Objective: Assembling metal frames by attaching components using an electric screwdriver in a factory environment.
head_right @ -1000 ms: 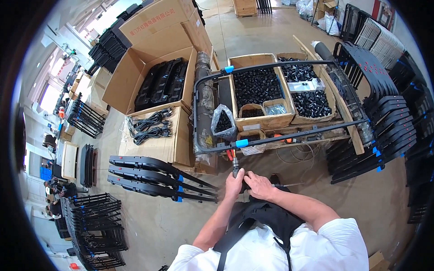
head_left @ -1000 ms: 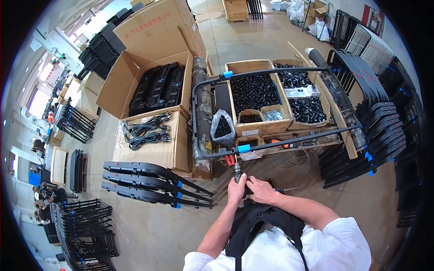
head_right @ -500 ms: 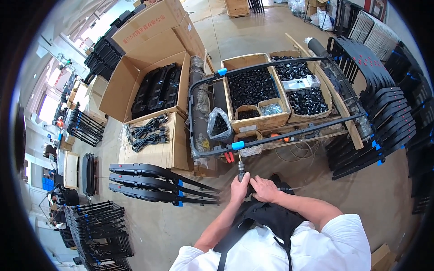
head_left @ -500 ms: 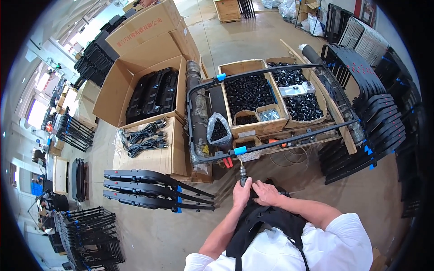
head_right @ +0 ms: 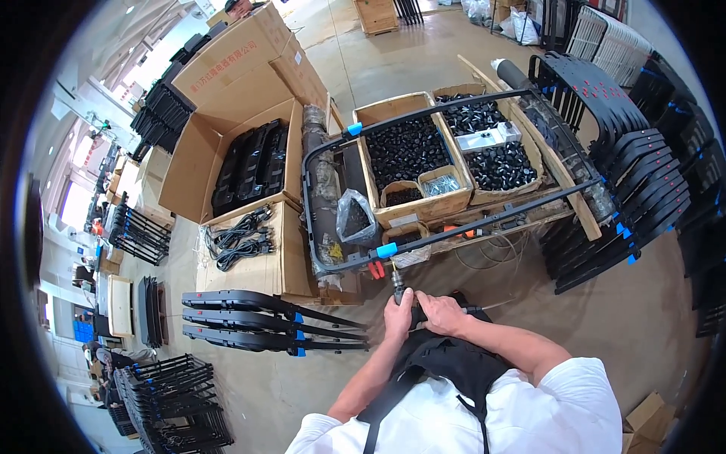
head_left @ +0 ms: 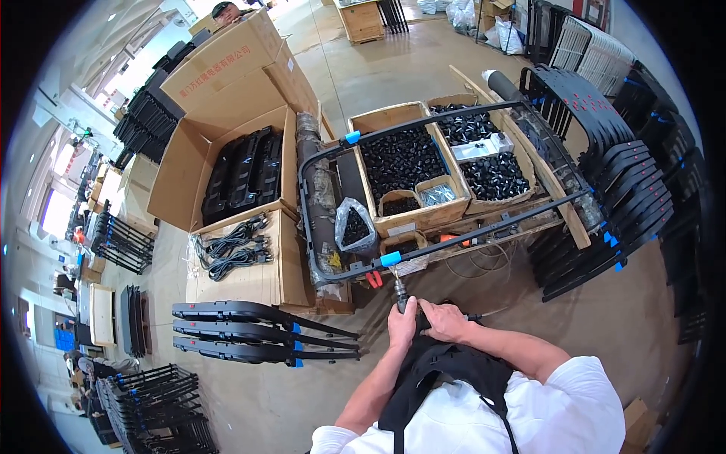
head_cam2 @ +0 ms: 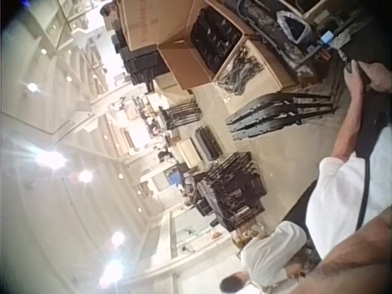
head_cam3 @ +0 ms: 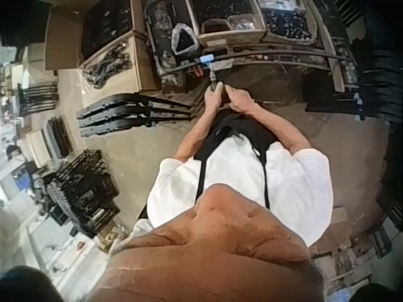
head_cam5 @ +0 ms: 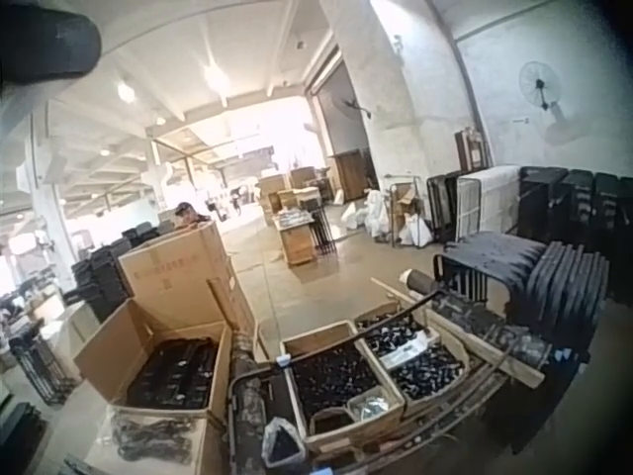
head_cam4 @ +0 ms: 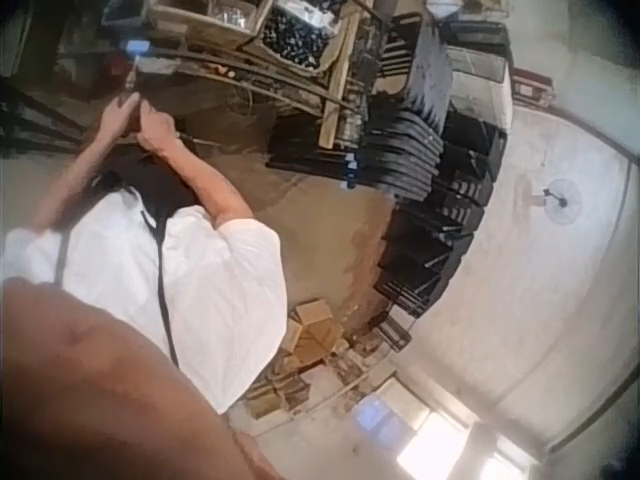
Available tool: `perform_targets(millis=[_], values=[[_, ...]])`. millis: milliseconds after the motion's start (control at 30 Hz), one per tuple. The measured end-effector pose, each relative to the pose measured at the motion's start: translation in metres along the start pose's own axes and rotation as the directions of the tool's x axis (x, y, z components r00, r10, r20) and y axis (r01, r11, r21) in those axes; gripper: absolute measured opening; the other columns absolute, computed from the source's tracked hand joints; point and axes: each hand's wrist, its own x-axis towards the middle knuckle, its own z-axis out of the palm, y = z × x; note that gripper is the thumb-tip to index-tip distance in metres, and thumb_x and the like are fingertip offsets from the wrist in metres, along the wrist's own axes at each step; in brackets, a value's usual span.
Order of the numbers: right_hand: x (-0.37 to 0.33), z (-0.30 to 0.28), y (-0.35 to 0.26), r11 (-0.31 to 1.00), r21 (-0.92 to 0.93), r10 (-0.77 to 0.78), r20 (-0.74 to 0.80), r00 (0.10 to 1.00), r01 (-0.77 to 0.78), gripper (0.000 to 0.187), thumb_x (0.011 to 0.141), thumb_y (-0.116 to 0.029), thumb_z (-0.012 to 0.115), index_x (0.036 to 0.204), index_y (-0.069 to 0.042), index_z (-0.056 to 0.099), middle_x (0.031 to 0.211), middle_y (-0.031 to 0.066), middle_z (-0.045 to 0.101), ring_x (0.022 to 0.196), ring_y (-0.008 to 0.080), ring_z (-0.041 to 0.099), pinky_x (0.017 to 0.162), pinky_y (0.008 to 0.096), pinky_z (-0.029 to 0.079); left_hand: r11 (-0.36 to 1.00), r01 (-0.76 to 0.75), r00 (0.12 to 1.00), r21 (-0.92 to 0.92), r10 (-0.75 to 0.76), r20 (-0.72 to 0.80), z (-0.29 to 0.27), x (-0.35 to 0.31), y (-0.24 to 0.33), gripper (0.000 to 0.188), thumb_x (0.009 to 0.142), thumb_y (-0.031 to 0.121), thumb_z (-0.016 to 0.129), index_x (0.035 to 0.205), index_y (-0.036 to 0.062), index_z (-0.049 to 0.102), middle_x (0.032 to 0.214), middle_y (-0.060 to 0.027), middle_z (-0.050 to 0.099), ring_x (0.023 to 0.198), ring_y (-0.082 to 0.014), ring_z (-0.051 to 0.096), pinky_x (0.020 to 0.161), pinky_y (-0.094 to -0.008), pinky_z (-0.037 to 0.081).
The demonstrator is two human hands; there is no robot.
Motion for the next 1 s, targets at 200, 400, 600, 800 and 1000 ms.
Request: perform_targets(millis=[200, 400, 600, 800, 1000], values=[[0.006, -0.003, 0.001, 1.0, 0.016, -0.027, -0.012, 1.0, 0.027, 0.087, 0.078, -0.029, 0.088, 0.146, 0.004, 0.043, 0.113, 0.0277, 0.074, 0.102, 0.0448, 0.074, 0.089, 0.0508, 0.06, 0.997, 0.007, 1.0, 0.082, -0.006, -0.013, -0.002, 0.007, 0.001, 0.051, 0.101, 0.047, 0.074, 0.109, -0.003, 0.07, 0.096, -0.0098, 0.073, 0.089, -0.0182, 0.065, 0.082, -0.0386, 0.053], [0.012, -0.006, 0.005, 1.0, 0.011, 0.015, 0.064, 0.998, -0.015, 0.096, 0.079, -0.036, 0.089, 0.151, 0.003, 0.039, 0.123, 0.0297, 0.072, 0.107, 0.0463, 0.073, 0.093, 0.0523, 0.059, 0.986, 0.0, 1.0, 0.167, 0.003, -0.018, 0.0, 0.016, -0.002, 0.062, 0.099, 0.056, 0.071, 0.115, -0.0041, 0.07, 0.108, -0.025, 0.076, 0.105, -0.0388, 0.075, 0.093, -0.048, 0.055], [0.015, -0.006, 0.006, 1.0, -0.005, 0.02, 0.042, 0.999, -0.02, 0.099, 0.078, -0.027, 0.086, 0.157, 0.004, 0.034, 0.12, 0.0299, 0.073, 0.104, 0.0459, 0.074, 0.092, 0.0512, 0.059, 0.987, -0.026, 0.999, 0.16, 0.032, -0.036, 0.002, 0.019, 0.001, 0.055, 0.1, 0.05, 0.074, 0.113, -0.0031, 0.069, 0.098, -0.0126, 0.074, 0.09, -0.0216, 0.067, 0.084, -0.0407, 0.054], [0.018, -0.01, 0.005, 1.0, 0.006, 0.029, 0.045, 0.999, -0.029, 0.089, 0.079, -0.023, 0.084, 0.151, 0.003, 0.04, 0.122, 0.0273, 0.07, 0.107, 0.0467, 0.072, 0.092, 0.0528, 0.059, 0.986, 0.012, 1.0, 0.166, -0.008, -0.025, 0.001, 0.022, 0.005, 0.058, 0.099, 0.053, 0.074, 0.116, -0.0031, 0.07, 0.105, -0.0157, 0.075, 0.098, -0.0235, 0.07, 0.088, -0.041, 0.055], [0.017, -0.005, 0.0, 0.995, 0.001, -0.097, -0.021, 0.995, 0.097, 0.048, 0.08, -0.014, 0.077, 0.121, -0.001, 0.055, 0.121, 0.0203, 0.057, 0.114, 0.044, 0.065, 0.093, 0.0542, 0.057, 0.983, 0.015, 0.999, 0.181, -0.009, -0.037, 0.0, 0.022, 0.004, 0.059, 0.099, 0.053, 0.074, 0.117, -0.003, 0.07, 0.107, -0.0159, 0.075, 0.101, -0.0233, 0.069, 0.091, -0.0405, 0.054]])
